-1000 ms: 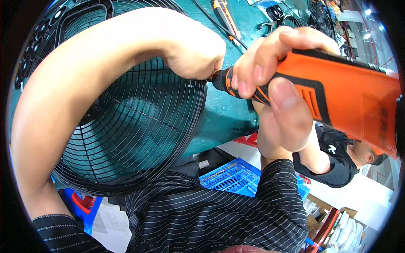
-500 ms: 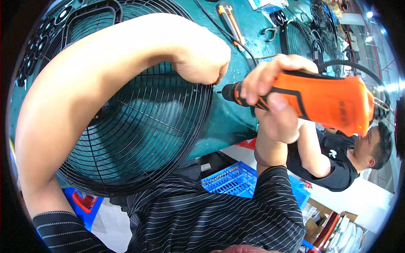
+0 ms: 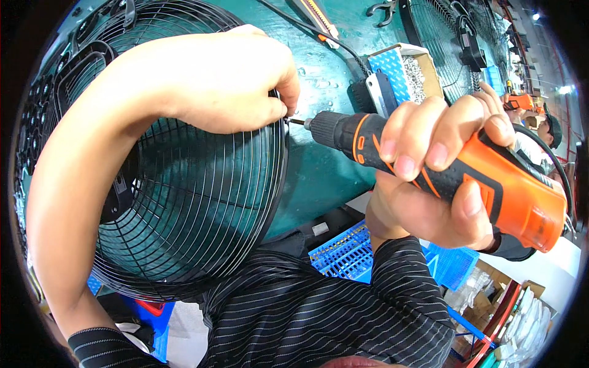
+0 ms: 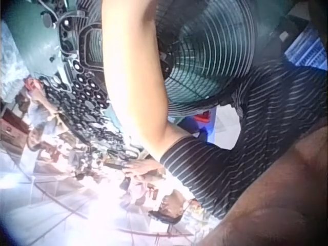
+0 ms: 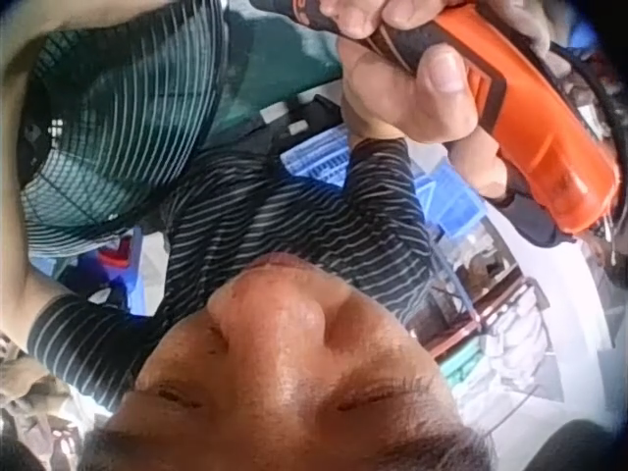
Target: Assembling the metal guard and components of an electric fan on a production line.
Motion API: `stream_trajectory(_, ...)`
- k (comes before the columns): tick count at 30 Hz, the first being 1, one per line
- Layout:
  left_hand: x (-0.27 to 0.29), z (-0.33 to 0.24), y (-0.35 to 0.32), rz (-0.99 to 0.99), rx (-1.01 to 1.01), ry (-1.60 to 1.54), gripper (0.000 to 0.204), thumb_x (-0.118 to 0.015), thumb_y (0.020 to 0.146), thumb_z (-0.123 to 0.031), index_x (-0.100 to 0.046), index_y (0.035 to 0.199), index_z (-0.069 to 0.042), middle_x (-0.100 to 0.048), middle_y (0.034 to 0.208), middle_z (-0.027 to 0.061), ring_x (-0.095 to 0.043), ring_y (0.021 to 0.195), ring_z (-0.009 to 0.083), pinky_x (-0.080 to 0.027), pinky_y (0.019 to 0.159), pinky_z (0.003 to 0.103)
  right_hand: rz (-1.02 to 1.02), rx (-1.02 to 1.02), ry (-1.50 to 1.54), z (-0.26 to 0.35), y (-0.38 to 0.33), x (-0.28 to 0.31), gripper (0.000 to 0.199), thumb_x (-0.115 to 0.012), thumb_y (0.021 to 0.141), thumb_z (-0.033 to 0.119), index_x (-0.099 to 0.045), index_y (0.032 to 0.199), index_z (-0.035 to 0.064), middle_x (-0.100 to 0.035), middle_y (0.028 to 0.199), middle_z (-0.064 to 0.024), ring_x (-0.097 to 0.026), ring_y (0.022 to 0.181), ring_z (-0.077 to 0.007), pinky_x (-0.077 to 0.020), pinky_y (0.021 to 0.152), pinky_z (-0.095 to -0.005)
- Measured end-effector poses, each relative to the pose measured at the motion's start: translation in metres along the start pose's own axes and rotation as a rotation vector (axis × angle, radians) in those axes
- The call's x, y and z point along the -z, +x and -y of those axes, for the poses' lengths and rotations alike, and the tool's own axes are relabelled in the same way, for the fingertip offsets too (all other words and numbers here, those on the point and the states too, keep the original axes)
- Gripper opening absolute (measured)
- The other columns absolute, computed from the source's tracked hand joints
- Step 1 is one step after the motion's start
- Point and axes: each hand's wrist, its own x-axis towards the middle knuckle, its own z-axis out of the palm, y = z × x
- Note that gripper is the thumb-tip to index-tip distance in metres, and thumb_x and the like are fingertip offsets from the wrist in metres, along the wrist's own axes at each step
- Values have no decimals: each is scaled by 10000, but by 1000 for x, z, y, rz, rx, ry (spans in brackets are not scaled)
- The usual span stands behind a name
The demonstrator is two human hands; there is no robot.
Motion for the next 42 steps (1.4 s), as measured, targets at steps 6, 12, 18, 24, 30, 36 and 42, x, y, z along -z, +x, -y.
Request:
stream_trajectory(6,-2,-1,-1,-54,-25,44,176,-657,817,-124,-725,917,4,-677,1051,127,-570,1131,288,-330,1104,417,0,24,-13,-6,-4,1,566,-573,849,269,-475,1347,18,-494,856,-94,-507,621,-182,-444,559,-351)
stream_trajectory(12,-6,-10,4,-92,13,-19,177,-718,776,-134,-718,891,0,-672,1048,133,-574,1129,297,-374,1066,418,-35,76,-75,2,-8,6,554,-573,841,293,-485,1321,29,-498,852,-81,-508,623,-174,-444,554,-332)
stream_trajectory(18,-7,-35,18,-124,52,257,143,-729,701,-110,-697,803,-16,-705,932,152,-650,988,323,-481,934,419,-103,46,-67,15,-22,8,551,-598,841,289,-475,1314,34,-501,860,-80,-518,631,-165,-441,570,-320)
stream_trajectory(24,-4,-56,43,66,221,388,130,-672,637,-9,-714,759,-5,-688,736,211,-698,758,380,-552,716,442,-106,40,-26,20,-32,13,557,-597,864,271,-455,1347,34,-504,881,-83,-524,647,-159,-447,589,-314)
stream_trajectory(30,6,-42,54,197,91,458,69,-693,717,-49,-719,771,-15,-702,766,181,-700,777,339,-548,701,409,-152,49,-40,24,-39,22,573,-583,866,289,-449,1364,40,-494,877,-74,-524,650,-151,-452,591,-311)
stream_trajectory(36,19,-21,64,420,72,78,99,-717,766,-76,-717,823,5,-709,795,150,-700,766,283,-542,714,386,-165,36,-10,22,-43,30,566,-587,866,281,-450,1359,39,-492,875,-76,-524,649,-155,-459,596,-318)
stream_trajectory(42,7,-26,52,187,-92,335,108,-748,717,-92,-692,777,-20,-666,810,132,-654,855,330,-518,791,423,-176,20,7,15,-46,35,556,-588,869,261,-451,1356,32,-497,872,-83,-524,644,-166,-465,595,-322)
